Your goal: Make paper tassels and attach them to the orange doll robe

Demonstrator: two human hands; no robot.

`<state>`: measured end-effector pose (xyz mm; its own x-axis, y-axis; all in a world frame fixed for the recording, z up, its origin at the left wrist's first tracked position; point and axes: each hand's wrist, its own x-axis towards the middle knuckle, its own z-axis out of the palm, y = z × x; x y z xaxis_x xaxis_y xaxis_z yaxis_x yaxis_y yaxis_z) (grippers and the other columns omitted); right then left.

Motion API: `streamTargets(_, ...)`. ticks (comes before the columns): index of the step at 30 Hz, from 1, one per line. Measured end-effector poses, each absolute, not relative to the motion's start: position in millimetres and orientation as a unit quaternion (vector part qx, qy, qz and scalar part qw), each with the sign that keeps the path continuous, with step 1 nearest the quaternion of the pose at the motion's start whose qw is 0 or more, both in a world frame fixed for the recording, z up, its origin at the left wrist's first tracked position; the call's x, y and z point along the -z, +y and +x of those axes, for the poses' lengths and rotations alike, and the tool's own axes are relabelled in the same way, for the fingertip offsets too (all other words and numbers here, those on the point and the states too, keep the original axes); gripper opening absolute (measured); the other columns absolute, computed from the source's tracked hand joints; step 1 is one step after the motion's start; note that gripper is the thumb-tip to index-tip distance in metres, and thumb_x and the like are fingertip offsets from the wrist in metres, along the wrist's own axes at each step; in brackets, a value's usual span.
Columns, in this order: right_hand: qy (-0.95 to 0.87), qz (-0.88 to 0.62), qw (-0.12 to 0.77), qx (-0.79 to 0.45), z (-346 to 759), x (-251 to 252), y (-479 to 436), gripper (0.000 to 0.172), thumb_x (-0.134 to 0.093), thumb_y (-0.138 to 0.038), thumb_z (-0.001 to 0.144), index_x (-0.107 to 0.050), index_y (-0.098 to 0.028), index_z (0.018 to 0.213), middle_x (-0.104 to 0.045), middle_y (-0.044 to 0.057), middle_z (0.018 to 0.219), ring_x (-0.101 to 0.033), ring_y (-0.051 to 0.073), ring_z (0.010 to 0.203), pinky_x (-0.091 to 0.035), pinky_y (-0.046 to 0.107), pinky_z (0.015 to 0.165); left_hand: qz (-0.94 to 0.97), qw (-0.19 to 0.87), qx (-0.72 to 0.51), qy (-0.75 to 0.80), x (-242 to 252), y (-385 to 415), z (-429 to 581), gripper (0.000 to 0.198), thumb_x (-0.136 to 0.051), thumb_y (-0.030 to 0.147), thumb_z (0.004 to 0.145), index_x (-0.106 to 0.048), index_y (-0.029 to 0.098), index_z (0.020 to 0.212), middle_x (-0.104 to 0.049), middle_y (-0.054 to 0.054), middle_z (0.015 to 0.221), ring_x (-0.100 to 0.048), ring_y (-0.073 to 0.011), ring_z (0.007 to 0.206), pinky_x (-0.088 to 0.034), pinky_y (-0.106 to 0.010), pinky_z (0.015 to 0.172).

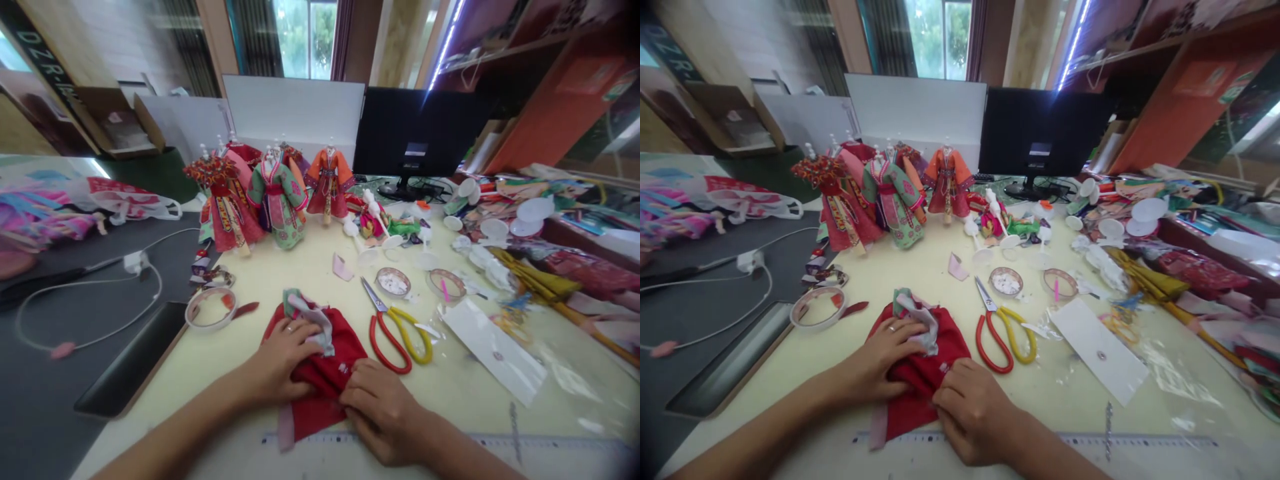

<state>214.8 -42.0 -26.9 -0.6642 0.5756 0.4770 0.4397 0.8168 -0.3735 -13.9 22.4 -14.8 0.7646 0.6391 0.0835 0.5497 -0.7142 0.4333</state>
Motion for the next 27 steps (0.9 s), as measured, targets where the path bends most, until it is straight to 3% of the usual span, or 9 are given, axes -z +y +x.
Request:
streamTargets(2, -0.901, -0.286, 0.304, -0.116, 214.6, 27.6, -42.6, 0.017, -0.046, -0.008, 0.077, -0.055, -0.016, 0.090, -0.057, 0.006, 0.075, -0.049, 0.017, 0.072, -0.042, 0.033, 0.065, 0.912, 0.198, -0.148, 0.329, 20.2, 26.2, -9.8, 0.030, -0.055, 0.011, 0.069, -0.061, 0.022, 0.096, -0.057, -0.007, 0.120, -0.048, -0.0259, 0.114, -0.032, -0.045, 0.098)
streamTargets(5, -0.897, -0.308, 0.288, -0.130, 217.1, 20.9, -44.5, 0.017, -0.045, -0.008, 0.079, -0.055, -0.016, 0.090, -0.057, 0.006, 0.077, -0.050, 0.017, 0.073, -0.042, 0.032, 0.065, 0.881, 0.228, -0.199, 0.364, 23.0, 35.4, -6.8, 0.031, -0.043, 0.001, 0.067, -0.060, 0.019, 0.085, -0.065, -0.006, 0.102, -0.056, -0.0206, 0.099, -0.040, -0.037, 0.091)
streamTargets(11, -0.896, -0.360, 0.247, -0.078, 239.0, -16.0, -10.4, 0.014, -0.045, -0.012, 0.083, -0.057, -0.017, 0.086, -0.058, 0.006, 0.078, -0.052, 0.017, 0.075, -0.044, 0.032, 0.068, 0.817, 0.290, -0.231, 0.441, 16.3, 63.3, -8.4, 0.054, -0.041, 0.001, 0.064, -0.053, 0.020, 0.113, -0.061, -0.007, 0.111, -0.056, -0.0214, 0.103, -0.043, -0.037, 0.092)
streamTargets(15, -0.861, -0.454, 0.229, 0.007, 259.5, -27.0, 61.8, 0.017, -0.047, -0.016, 0.083, -0.058, -0.016, 0.095, -0.059, 0.011, 0.101, -0.055, 0.021, 0.094, -0.046, 0.035, 0.081, 0.857, 0.252, -0.189, 0.408, 8.7, 75.8, -7.3, 0.039, -0.041, -0.002, 0.059, -0.064, 0.019, 0.082, -0.062, -0.006, 0.099, -0.056, -0.0214, 0.096, -0.044, -0.036, 0.086)
streamTargets(19, -0.815, -0.560, 0.147, 0.041, 271.8, -24.7, 134.1, 0.037, -0.053, -0.015, 0.078, -0.054, -0.011, 0.116, -0.047, 0.018, 0.127, -0.049, 0.029, 0.112, -0.040, 0.044, 0.092, 0.878, 0.154, -0.123, 0.436, 3.4, 74.5, -3.9, 0.037, -0.043, -0.001, 0.063, -0.068, 0.021, 0.080, -0.060, -0.009, 0.106, -0.052, -0.0274, 0.101, -0.044, -0.041, 0.084)
streamTargets(22, -0.819, -0.563, 0.113, 0.009, 275.6, -18.0, 168.0, 0.044, -0.059, -0.013, 0.073, -0.055, -0.014, 0.117, -0.055, 0.016, 0.120, -0.054, 0.028, 0.106, -0.042, 0.038, 0.087, 0.867, 0.193, -0.100, 0.448, 1.5, 79.6, -2.8, 0.040, -0.042, -0.002, 0.061, -0.067, 0.021, 0.082, -0.064, -0.007, 0.091, -0.058, -0.0234, 0.090, -0.046, -0.036, 0.077)
streamTargets(27, -0.816, -0.566, 0.101, -0.058, 281.0, -6.2, 190.1, 0.024, -0.053, -0.012, 0.075, -0.066, -0.019, 0.094, -0.067, 0.007, 0.093, -0.061, 0.021, 0.084, -0.043, 0.027, 0.069, 0.811, 0.297, -0.233, 0.448, -13.1, 125.6, 3.7, 0.041, -0.039, -0.002, 0.058, -0.065, 0.019, 0.081, -0.066, -0.002, 0.078, -0.061, -0.0167, 0.070, -0.048, -0.026, 0.064)
